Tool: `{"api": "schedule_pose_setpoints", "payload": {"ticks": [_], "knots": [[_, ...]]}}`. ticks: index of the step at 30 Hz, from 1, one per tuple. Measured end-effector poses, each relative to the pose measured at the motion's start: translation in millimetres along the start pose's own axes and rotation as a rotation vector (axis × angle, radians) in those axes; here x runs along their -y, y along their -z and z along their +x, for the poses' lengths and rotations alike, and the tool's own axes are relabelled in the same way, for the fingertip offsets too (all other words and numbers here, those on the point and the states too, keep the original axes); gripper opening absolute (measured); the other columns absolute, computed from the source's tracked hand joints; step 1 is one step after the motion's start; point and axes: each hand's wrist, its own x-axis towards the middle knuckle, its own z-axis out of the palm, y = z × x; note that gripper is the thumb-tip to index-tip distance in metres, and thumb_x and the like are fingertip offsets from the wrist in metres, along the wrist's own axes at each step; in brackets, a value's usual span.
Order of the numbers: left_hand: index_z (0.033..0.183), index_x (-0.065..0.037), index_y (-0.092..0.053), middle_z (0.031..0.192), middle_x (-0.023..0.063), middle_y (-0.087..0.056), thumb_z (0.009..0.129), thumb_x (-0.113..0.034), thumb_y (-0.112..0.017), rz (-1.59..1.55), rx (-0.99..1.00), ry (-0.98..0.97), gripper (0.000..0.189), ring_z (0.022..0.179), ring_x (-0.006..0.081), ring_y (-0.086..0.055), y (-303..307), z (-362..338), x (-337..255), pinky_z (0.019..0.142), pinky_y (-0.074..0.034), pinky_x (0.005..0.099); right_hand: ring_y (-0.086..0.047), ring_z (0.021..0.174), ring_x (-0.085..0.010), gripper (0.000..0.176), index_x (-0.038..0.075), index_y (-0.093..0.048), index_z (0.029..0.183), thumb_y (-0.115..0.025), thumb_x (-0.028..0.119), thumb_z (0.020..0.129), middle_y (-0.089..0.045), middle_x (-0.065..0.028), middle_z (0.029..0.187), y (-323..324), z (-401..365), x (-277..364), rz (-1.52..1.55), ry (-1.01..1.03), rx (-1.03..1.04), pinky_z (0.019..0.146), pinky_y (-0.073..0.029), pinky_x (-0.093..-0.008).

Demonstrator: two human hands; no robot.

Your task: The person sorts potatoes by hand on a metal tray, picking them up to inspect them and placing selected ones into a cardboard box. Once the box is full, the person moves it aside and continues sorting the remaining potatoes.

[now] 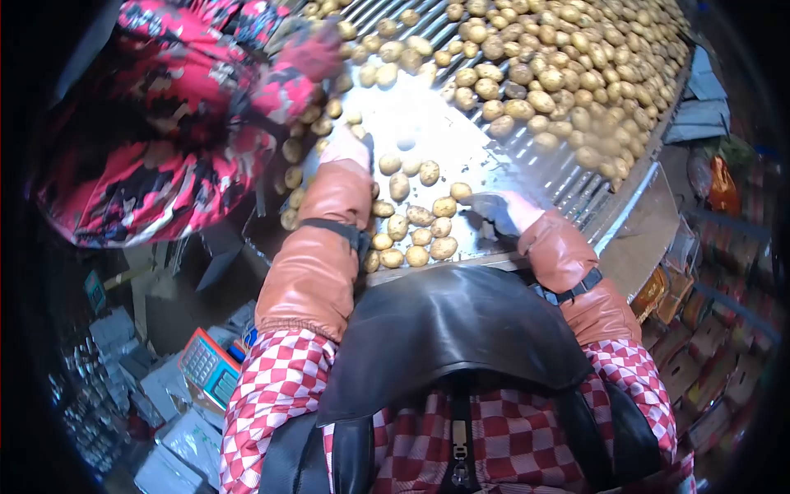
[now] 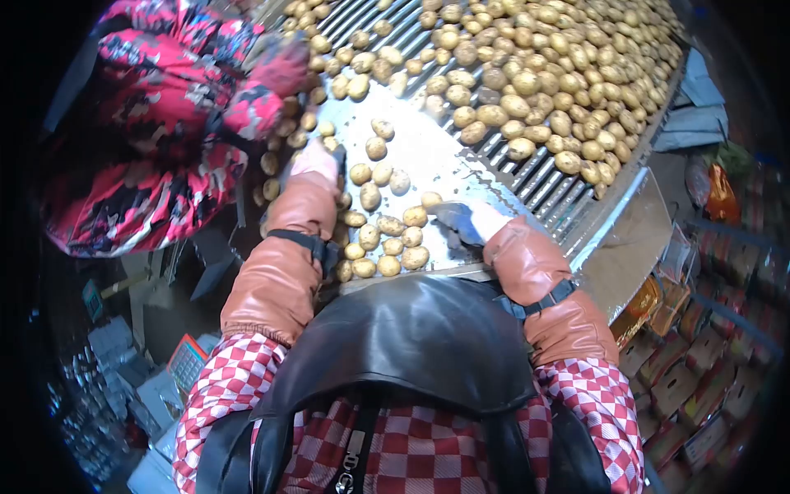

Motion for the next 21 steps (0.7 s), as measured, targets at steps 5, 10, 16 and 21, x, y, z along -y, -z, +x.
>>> {"api": "schedule_pose_setpoints", "payload": {"ticks": [5,10,16,21], "knots": [[0.136,-0.007,-0.056,0.116,0.0187,-0.066,0.098,-0.027,-0.052,-0.430,0.200,-0.180,0.043,0.102,0.0286,-0.063,-6,-52,-8,0.093,-0.049,0.0401,-0.064,0.078,-0.0144,0.052,0.011,-0.045,0.147,-0.054,0.031,0.100,-0.067,-0.0079,0.107,-21,-27,32,0.012,0.002,-0.047,0.051,-0.051,-0.0288],[0.134,0.004,-0.055,0.119,0.0135,-0.066,0.095,-0.002,-0.063,-0.737,0.432,-0.693,0.040,0.110,0.0179,-0.063,-44,-104,-15,0.094,-0.050,0.0301,-0.063,0.076,-0.0144,0.056,0.013,-0.045,0.144,-0.063,0.035,0.096,-0.064,-0.0060,0.114,-10,-30,6,0.339,0.127,0.144,0.048,-0.047,-0.0264],[0.142,-0.008,-0.049,0.148,0.0222,-0.042,0.087,-0.022,-0.072,0.233,-0.042,-1.024,0.061,0.139,0.0426,-0.036,-41,-110,52,0.115,-0.032,0.0495,-0.065,0.089,-0.0229,0.031,0.004,-0.061,0.112,-0.067,0.028,0.093,-0.065,-0.0110,0.104,128,-99,-131,0.922,0.621,-0.284,0.070,-0.055,-0.0316],[0.142,-0.010,-0.049,0.150,0.0221,-0.040,0.086,-0.030,-0.073,0.036,-0.111,-0.902,0.064,0.141,0.0433,-0.034,-58,-99,74,0.115,-0.031,0.0518,-0.065,0.092,-0.0222,0.036,0.006,-0.062,0.113,-0.069,0.035,0.093,-0.065,-0.0113,0.106,204,-271,-105,1.340,0.935,-1.053,0.061,-0.055,-0.0246]]}}
